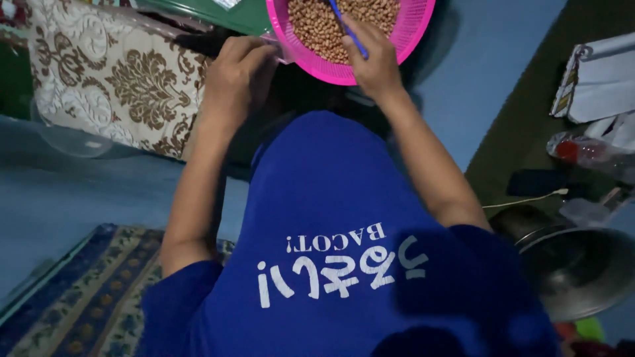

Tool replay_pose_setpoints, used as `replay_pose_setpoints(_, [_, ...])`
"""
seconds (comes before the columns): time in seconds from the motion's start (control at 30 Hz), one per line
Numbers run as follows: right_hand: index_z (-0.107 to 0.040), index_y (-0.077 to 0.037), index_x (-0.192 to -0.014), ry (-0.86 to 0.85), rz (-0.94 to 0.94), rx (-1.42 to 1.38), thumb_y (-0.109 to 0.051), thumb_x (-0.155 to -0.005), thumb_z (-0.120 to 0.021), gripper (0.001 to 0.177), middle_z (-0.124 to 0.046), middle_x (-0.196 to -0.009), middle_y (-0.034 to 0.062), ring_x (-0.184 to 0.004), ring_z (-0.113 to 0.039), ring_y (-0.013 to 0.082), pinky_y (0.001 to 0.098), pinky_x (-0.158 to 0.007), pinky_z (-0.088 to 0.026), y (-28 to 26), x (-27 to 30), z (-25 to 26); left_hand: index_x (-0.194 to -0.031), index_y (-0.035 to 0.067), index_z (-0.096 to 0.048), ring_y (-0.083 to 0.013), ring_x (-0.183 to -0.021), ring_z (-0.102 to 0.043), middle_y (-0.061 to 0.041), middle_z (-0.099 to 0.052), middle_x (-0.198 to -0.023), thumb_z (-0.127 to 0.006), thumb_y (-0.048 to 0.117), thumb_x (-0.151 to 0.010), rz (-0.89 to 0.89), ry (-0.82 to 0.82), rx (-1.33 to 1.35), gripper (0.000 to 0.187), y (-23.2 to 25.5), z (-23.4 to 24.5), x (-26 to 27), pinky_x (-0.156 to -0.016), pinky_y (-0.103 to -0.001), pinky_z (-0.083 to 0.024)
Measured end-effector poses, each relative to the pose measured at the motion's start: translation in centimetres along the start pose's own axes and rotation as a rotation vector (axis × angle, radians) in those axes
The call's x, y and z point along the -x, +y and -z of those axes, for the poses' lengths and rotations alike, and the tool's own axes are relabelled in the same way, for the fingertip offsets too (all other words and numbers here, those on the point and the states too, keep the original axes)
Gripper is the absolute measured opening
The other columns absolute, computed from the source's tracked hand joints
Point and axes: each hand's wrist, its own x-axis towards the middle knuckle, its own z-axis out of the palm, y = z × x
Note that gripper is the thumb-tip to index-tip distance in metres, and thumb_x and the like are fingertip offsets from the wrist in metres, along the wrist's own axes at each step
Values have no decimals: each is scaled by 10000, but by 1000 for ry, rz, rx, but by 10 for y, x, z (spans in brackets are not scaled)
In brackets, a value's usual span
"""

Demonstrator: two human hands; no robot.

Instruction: Packaging small snacks into individual plastic bags using a spoon from a large bowl.

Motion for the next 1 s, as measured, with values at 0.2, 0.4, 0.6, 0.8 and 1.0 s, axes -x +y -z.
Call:
replay_pose_setpoints(0.2, [-630,6,-1318,26,-9,-184,-106,-1086,-585,262,-713,-1235,173,-1011,-728,290,343,-849,-566,-6,2,24,-1073,17,-764,-279,-922,-661,-94,-704,-1082,-781,-34,-886,71,2,-55,195,19,-25,10,-810,-367,-547])
replay_pose_setpoints(0.4, [-637,24,-1292,84,-81,-468,-165,-1123,-529,275,-755,-1039,132,-820,-668,180,291,-747,-553,31,12,38,-1131,-9,-749,-317,-937,-641,-146,-676,-1101,-776,-38,-925,118,15,-40,210,31,-48,16,-827,-392,-521])
replay_pose_setpoints(0.6, [-660,53,-1184,101,11,-408,-152,-1114,-531,252,-745,-1028,150,-848,-676,219,322,-783,-539,15,12,76,-1110,-17,-752,-320,-947,-647,-143,-702,-1117,-806,-36,-906,118,86,-75,211,38,-70,11,-843,-397,-531])
replay_pose_setpoints(0.8, [-605,3,-1351,88,26,-487,-136,-1136,-527,267,-724,-1131,163,-943,-668,217,317,-851,-562,10,18,101,-1093,41,-744,-321,-962,-641,-117,-659,-1093,-801,-6,-872,99,150,-197,233,26,-96,-4,-800,-394,-552])
replay_pose_setpoints(1.0, [-529,25,-1416,61,152,-449,-134,-1141,-514,318,-686,-1225,221,-1051,-704,280,352,-940,-599,-20,25,116,-1127,-2,-594,-344,-808,-654,-152,-680,-947,-750,-83,-845,85,192,-62,333,8,-113,-24,-734,-418,-528])
